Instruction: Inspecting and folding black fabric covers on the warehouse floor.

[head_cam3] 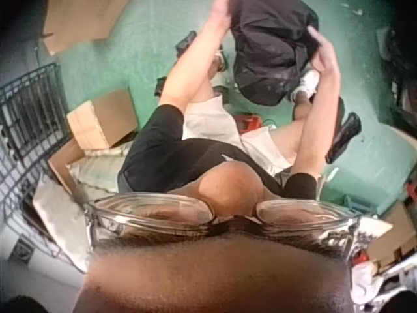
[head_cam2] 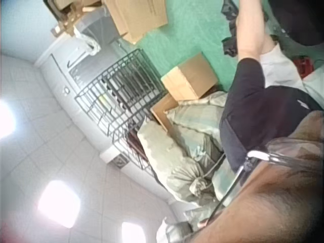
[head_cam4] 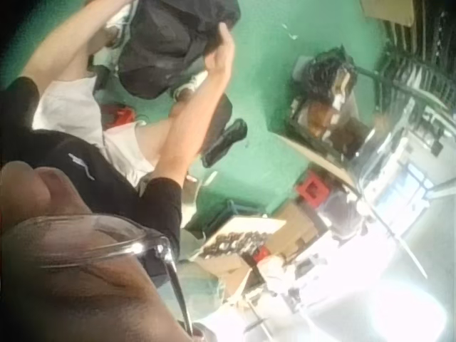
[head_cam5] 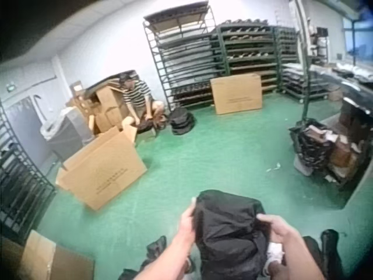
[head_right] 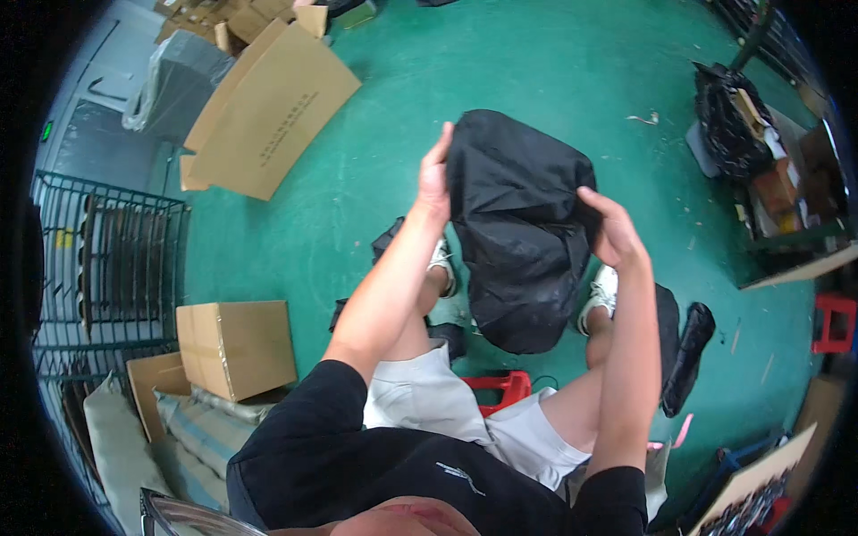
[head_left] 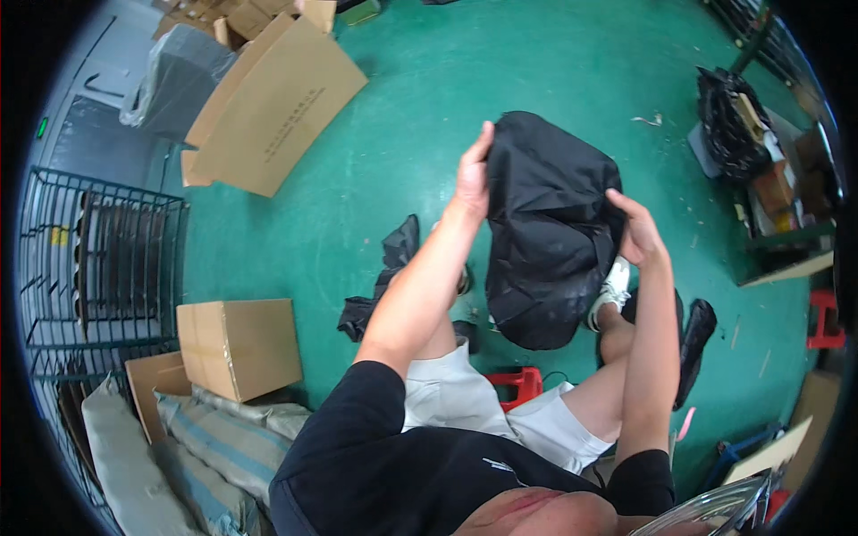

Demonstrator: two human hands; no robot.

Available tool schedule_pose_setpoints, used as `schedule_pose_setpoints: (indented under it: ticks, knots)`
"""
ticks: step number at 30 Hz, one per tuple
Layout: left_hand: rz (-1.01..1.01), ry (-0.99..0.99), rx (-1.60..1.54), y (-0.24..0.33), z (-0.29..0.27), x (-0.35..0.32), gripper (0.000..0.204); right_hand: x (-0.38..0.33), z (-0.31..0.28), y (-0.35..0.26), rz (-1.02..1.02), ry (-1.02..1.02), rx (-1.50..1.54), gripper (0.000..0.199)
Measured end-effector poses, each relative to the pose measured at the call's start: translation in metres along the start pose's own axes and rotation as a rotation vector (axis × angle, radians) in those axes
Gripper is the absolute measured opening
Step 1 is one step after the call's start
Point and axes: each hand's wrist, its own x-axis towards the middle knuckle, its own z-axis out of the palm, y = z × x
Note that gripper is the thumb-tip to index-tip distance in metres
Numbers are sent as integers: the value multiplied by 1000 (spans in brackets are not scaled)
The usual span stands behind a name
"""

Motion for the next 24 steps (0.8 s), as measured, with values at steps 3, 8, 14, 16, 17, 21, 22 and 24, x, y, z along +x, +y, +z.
schedule_pose_setpoints:
  ticks: [3,8,14,16,17,21,22,24]
  knots:
    - [25,1,3,5,0,-3,55,-7,15,2,-205,-62,-190,36]
    - [56,68,35,0,-8,4,55,-11,5,-1,-117,76,6,26]
    - [75,166,35,17,-28,3,52,-9,-4,-7,-259,23,51,26]
    - [129,264,45,17,-29,7,49,-17,4,-10,-352,-107,139,26]
    - [126,263,45,17,-31,6,49,-17,6,-8,-354,-103,139,26]
    - [113,298,128,8,-26,8,41,-18,-9,-5,-425,-244,360,30]
    - [132,334,201,6,-28,8,39,-15,-10,-3,-437,-349,481,33]
    - [84,339,448,1,-26,6,36,-21,-1,-1,-552,-587,605,39]
